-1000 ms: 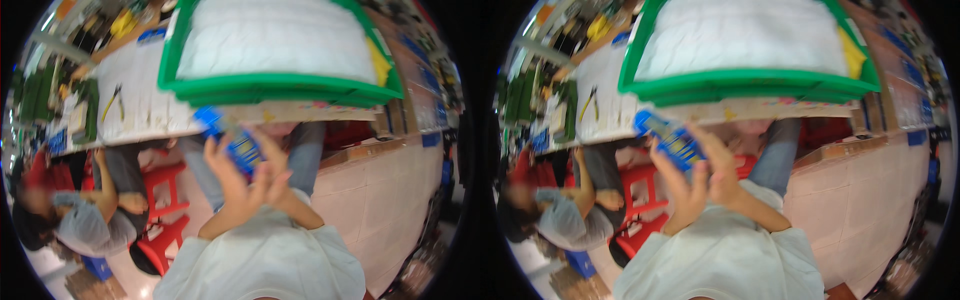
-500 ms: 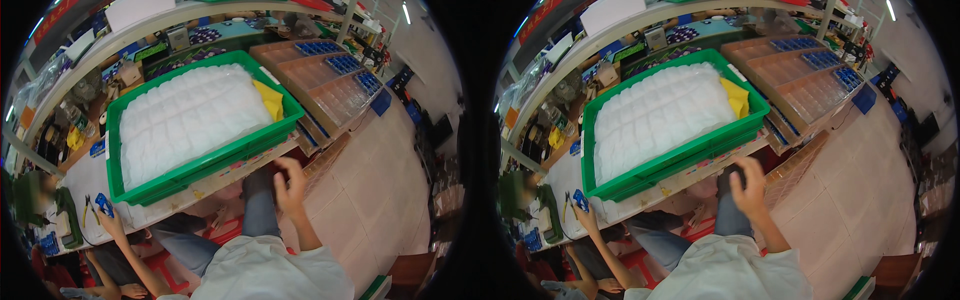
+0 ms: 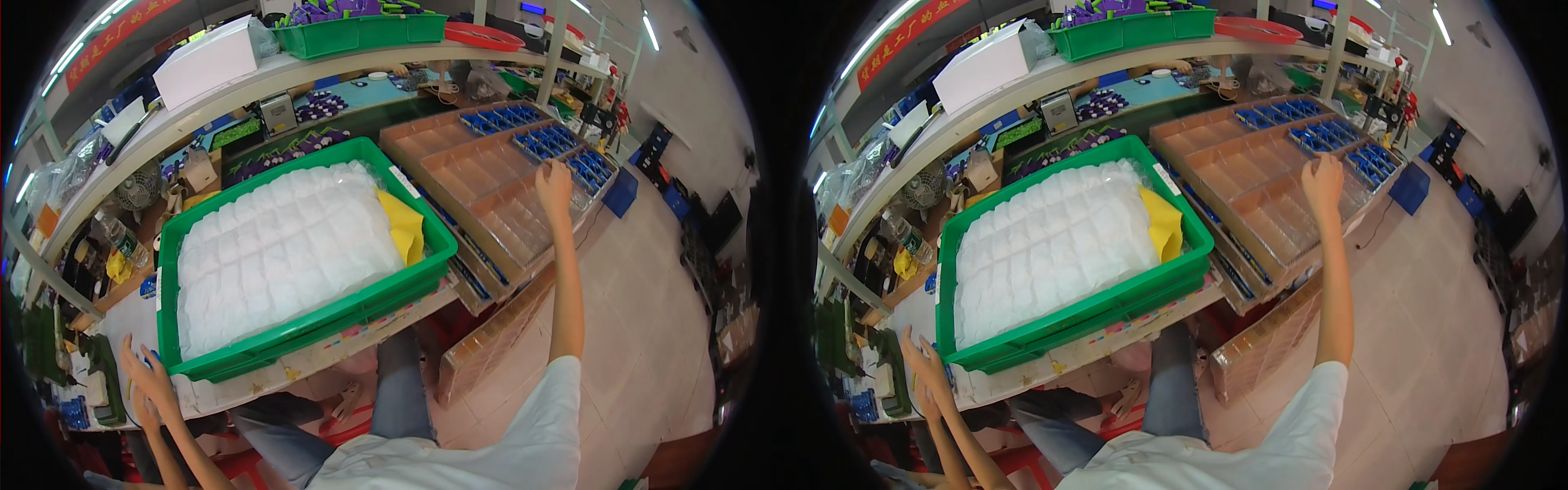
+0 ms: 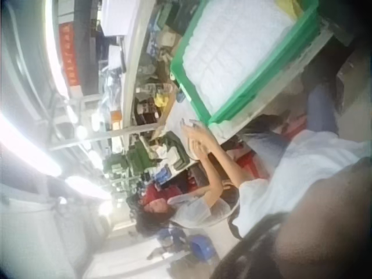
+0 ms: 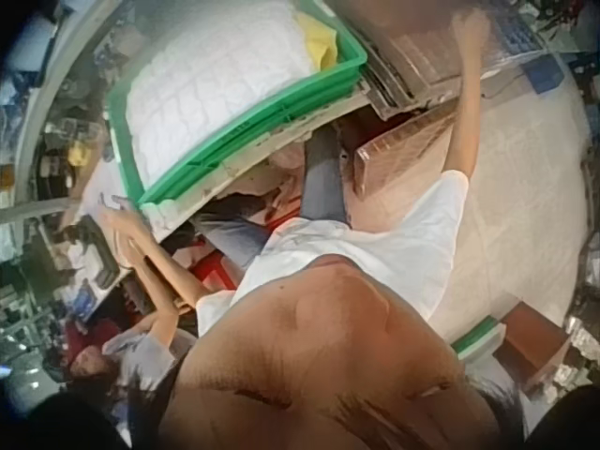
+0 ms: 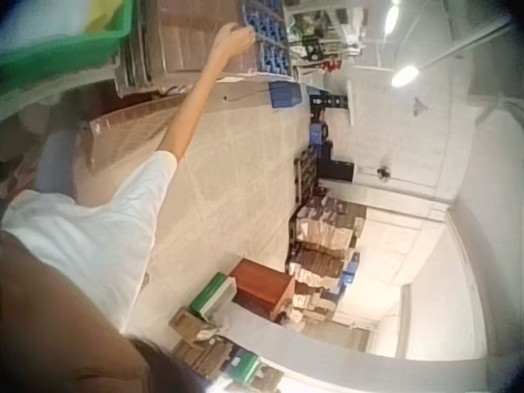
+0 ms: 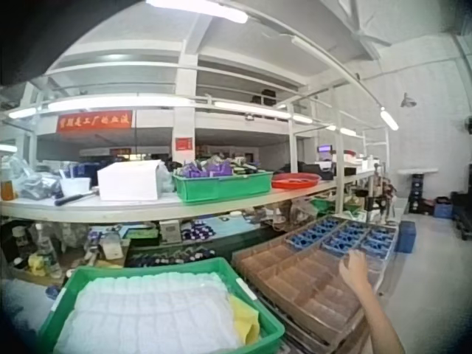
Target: Assembling the interior components and chassis of plastic toy cars at a factory workbench.
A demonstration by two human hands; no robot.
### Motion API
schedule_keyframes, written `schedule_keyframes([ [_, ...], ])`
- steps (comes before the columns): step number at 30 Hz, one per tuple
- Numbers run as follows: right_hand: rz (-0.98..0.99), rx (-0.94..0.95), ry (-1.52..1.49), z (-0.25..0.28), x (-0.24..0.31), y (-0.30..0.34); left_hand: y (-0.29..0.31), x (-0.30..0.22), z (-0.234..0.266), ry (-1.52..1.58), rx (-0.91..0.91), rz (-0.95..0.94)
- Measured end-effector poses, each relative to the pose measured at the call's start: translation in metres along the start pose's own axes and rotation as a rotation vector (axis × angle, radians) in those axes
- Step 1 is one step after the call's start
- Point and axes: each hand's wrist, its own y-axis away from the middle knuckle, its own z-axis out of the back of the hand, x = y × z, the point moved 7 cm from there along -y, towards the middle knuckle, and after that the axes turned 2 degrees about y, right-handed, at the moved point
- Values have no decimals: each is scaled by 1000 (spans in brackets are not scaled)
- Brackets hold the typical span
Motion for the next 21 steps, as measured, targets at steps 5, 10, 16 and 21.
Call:
schedule_keyframes([
  [5,-83,234,39,-125,-97,-58,-24,-121,0,130,19,-180],
  [10,-165,531,372,-166,-147,-80,-46,-208,-29,400,165,-278],
  [16,-252,556,516,-183,-159,-95,-46,-295,-87,611,484,-502],
  [21,-287,582,364,-199,-174,-100,-25,-355,-132,694,698,-620],
])
